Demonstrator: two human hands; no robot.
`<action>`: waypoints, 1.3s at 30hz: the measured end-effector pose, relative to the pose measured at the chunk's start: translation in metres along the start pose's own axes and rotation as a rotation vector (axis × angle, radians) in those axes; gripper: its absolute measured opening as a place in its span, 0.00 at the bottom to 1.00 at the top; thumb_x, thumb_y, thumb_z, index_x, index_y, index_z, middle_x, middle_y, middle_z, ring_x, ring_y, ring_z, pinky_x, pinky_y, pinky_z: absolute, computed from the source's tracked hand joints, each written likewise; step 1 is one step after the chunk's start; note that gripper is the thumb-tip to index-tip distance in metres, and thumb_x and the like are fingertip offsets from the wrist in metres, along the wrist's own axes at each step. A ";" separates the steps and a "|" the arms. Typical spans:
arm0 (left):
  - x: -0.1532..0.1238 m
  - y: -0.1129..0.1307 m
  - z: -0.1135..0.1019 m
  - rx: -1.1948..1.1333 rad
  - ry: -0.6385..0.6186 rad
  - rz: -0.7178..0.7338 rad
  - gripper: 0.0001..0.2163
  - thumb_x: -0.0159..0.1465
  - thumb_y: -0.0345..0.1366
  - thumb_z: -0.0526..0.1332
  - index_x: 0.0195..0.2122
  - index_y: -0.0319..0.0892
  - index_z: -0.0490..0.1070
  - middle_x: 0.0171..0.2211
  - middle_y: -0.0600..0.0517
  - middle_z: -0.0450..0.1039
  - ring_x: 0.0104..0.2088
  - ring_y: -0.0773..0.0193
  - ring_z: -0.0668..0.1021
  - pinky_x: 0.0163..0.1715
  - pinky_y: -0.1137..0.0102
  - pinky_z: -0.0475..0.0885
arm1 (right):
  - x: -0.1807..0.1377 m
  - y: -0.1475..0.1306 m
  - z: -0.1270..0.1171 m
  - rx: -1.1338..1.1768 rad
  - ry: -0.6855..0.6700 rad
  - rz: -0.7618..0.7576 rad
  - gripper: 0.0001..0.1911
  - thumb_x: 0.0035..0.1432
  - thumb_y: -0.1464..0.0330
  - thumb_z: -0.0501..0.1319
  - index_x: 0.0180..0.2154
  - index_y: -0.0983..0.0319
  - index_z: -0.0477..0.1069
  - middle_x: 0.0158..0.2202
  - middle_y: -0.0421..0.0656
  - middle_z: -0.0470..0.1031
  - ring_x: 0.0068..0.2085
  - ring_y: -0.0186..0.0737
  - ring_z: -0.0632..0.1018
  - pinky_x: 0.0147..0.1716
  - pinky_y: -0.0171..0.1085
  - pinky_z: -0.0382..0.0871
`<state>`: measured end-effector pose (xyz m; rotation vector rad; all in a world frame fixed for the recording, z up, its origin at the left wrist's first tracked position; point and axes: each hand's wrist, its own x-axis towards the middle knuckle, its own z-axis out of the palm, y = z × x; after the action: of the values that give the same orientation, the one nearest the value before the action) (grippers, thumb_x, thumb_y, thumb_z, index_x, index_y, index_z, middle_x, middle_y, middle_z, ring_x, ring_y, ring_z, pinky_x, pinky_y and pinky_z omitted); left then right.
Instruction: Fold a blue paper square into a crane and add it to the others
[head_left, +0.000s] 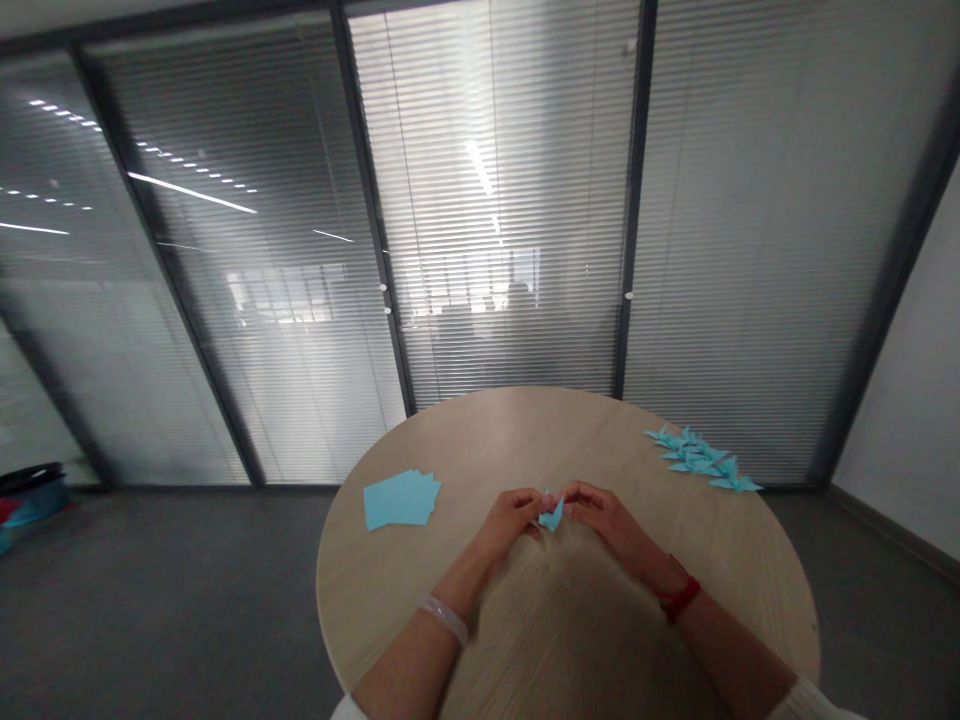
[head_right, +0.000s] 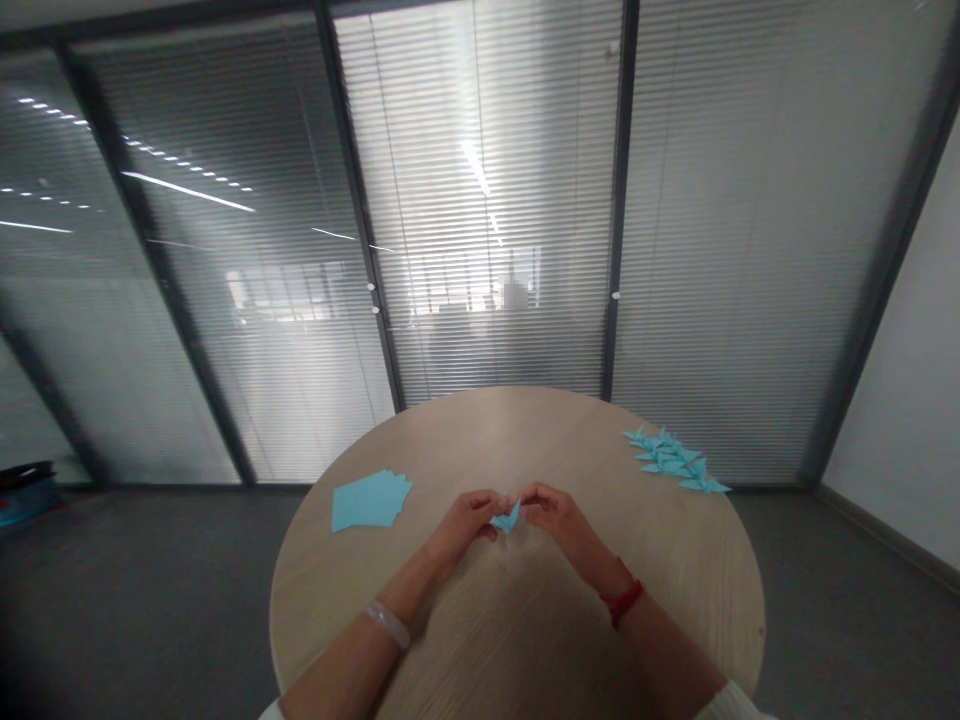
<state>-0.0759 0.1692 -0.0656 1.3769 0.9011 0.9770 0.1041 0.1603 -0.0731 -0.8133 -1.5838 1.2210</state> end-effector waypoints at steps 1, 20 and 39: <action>0.000 0.000 0.000 -0.002 -0.001 0.000 0.19 0.48 0.50 0.67 0.25 0.36 0.74 0.24 0.52 0.70 0.25 0.69 0.69 0.25 0.74 0.63 | 0.000 0.000 0.000 -0.001 -0.001 -0.001 0.12 0.49 0.60 0.64 0.33 0.61 0.71 0.31 0.41 0.75 0.35 0.40 0.74 0.35 0.36 0.66; 0.000 -0.006 0.000 -0.128 -0.104 -0.027 0.14 0.50 0.44 0.67 0.25 0.35 0.73 0.24 0.52 0.69 0.25 0.70 0.69 0.25 0.74 0.63 | 0.002 0.006 -0.002 0.053 -0.054 -0.039 0.11 0.51 0.61 0.63 0.34 0.61 0.70 0.32 0.41 0.75 0.35 0.40 0.75 0.38 0.37 0.66; 0.010 -0.015 -0.008 0.349 0.014 0.063 0.20 0.50 0.53 0.62 0.23 0.37 0.73 0.17 0.55 0.65 0.18 0.70 0.67 0.22 0.73 0.61 | 0.000 0.015 0.002 -0.707 0.096 -0.410 0.04 0.58 0.71 0.57 0.33 0.60 0.70 0.34 0.43 0.71 0.39 0.42 0.72 0.41 0.41 0.66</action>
<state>-0.0799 0.1818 -0.0807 1.7020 1.0808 0.9059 0.1019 0.1635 -0.0876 -0.8930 -2.0008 0.3098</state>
